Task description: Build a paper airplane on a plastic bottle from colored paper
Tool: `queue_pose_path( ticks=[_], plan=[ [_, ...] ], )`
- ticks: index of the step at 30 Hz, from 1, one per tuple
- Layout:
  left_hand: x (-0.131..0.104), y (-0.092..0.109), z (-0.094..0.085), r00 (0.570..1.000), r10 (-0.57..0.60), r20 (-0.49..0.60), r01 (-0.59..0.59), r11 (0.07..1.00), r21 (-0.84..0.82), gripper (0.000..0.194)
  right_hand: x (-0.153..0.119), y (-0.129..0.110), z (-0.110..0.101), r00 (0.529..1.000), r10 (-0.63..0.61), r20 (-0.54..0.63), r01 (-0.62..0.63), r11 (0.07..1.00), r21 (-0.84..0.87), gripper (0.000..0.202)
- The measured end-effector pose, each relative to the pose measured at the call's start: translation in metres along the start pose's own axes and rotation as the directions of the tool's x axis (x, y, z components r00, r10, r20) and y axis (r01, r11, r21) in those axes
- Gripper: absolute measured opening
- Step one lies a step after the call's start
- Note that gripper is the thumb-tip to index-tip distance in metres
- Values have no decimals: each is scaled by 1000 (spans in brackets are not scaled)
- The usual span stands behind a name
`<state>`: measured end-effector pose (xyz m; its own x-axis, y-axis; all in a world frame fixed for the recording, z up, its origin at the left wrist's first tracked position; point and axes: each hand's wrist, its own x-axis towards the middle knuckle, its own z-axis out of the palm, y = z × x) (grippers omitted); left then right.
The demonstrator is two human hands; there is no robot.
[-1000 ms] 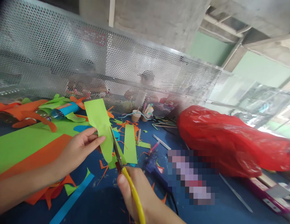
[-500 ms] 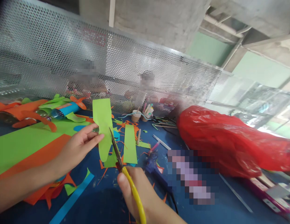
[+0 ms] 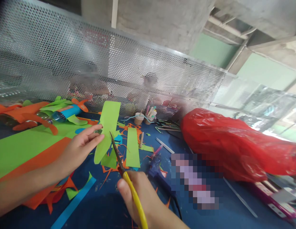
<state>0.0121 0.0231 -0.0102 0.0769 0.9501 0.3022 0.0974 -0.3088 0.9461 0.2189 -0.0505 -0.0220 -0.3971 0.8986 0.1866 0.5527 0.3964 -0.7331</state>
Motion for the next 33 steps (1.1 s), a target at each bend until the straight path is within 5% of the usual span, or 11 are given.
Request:
queue_pose_path(
  ticks=[18,33],
  plan=[
    [3,3,-2,999,22,-25,-22,1000,1,51,1,3,-1,995,-99,33,100,994,-38,62],
    [-7,4,4,991,83,103,-92,992,87,51,0,-5,-7,981,-145,129,149,989,-19,69]
  ],
)
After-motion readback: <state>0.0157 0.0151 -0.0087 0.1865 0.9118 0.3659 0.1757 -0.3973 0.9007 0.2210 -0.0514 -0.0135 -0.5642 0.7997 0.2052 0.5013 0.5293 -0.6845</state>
